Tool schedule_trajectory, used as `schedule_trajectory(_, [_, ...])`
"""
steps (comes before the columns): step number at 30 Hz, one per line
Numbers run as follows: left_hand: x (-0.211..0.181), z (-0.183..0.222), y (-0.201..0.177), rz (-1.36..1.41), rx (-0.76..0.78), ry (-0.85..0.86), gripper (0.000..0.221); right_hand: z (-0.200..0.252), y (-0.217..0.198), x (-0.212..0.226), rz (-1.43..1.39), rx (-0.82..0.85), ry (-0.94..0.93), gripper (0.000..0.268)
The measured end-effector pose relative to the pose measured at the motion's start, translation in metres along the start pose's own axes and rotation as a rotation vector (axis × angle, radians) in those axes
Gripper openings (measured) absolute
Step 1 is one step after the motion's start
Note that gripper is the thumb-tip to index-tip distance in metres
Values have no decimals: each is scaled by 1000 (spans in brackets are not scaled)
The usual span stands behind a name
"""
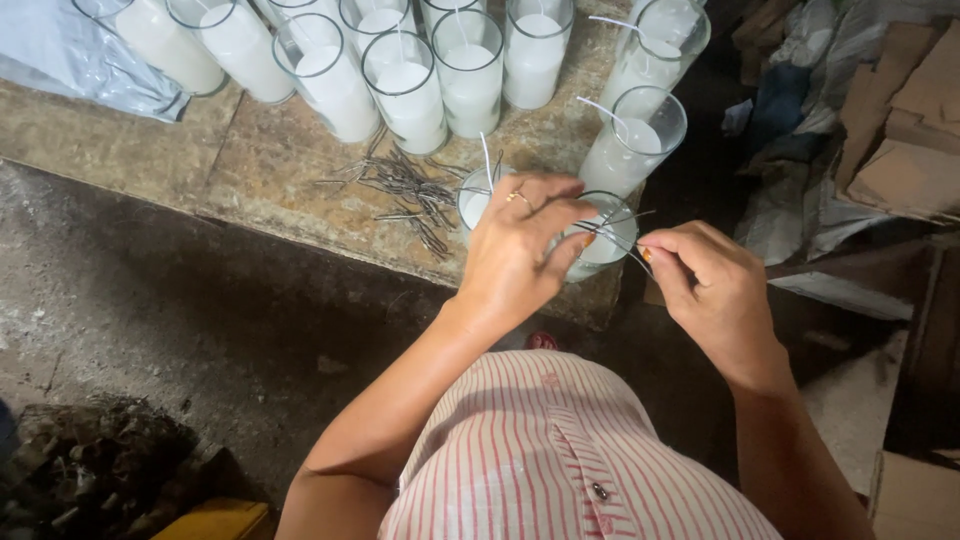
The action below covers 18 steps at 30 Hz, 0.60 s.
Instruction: Centering and securing wicks in glass jars filled with liquid wax using metal wick holders.
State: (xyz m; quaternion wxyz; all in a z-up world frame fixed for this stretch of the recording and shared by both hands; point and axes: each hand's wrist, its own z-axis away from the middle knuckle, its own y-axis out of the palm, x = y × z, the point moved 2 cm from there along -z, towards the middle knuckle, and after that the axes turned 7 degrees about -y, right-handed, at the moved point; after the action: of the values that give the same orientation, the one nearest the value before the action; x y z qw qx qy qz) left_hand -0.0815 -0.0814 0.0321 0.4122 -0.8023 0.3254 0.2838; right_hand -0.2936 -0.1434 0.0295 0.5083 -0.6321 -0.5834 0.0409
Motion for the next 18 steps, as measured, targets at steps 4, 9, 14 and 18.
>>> schedule_trajectory(4, [5, -1, 12, -22, -1, 118, 19, -1, 5, -2, 26, -12, -30, 7])
schedule_trajectory(9, [3, -3, 19, -155, 96, 137, 11, -2, 11, -6, 52, 4, -14, 6])
schedule_trajectory(14, [17, -13, 33, -219, 93, 217, 4, -3, 14, -15, 76, 12, -17, 5])
schedule_trajectory(18, [24, -17, 42, -199, 143, 194, 8, 2, 17, -22, 78, 16, 42, 5])
